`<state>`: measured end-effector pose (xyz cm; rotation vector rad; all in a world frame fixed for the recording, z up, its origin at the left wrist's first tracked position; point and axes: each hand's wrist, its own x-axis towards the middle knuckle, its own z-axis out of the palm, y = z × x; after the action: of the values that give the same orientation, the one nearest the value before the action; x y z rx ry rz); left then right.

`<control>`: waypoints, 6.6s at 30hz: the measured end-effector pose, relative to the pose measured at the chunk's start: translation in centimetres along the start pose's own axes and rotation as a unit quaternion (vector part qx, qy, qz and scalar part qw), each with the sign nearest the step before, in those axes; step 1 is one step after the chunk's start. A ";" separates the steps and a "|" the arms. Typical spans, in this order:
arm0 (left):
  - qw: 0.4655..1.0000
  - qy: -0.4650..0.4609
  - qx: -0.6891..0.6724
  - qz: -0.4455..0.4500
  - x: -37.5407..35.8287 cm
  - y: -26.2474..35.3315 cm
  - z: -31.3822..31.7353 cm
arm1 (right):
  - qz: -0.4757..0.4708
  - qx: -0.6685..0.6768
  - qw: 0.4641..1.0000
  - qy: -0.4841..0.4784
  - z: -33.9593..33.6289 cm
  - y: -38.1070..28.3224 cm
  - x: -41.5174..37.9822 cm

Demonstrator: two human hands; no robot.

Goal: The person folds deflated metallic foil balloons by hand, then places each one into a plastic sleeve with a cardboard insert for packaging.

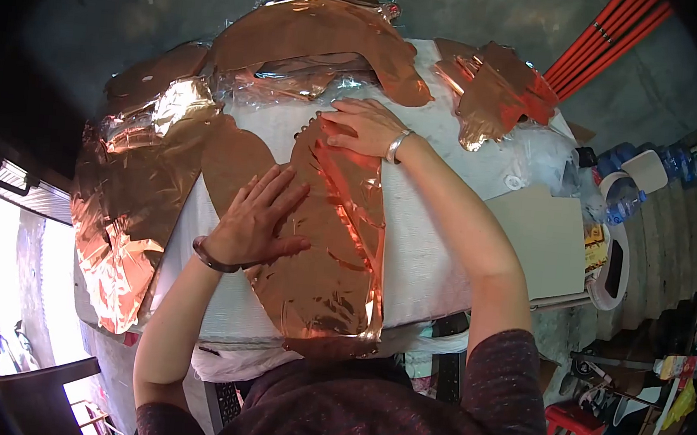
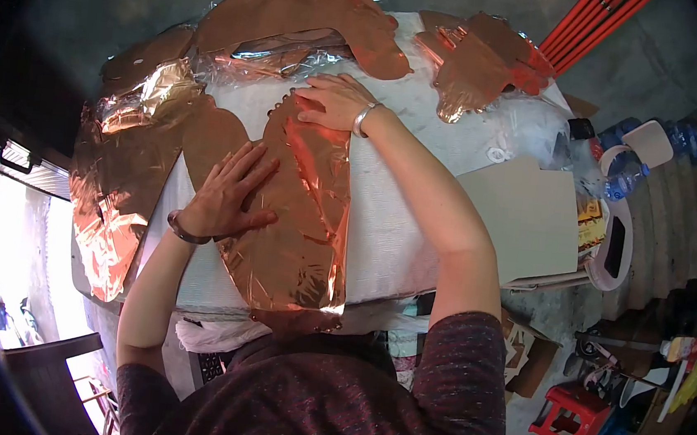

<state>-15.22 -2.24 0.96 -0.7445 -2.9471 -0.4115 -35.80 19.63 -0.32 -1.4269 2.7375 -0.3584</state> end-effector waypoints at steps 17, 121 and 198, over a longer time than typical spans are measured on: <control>0.998 -0.029 -0.055 0.005 0.3 -0.9 -0.6 | -0.036 -0.049 0.998 0.020 2.6 1.4 0.5; 0.995 0.087 -0.052 0.014 6.4 0.3 4.1 | 0.039 0.188 0.981 -0.003 -1.5 -13.9 -23.5; 0.980 0.085 -0.005 0.179 7.3 4.0 5.5 | -0.080 0.075 0.982 -0.153 -1.5 -17.2 -26.6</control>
<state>-19.78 5.96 -2.38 -1.1514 -2.5802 -0.4339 -6.80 32.07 2.90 -1.5213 2.3140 -0.3120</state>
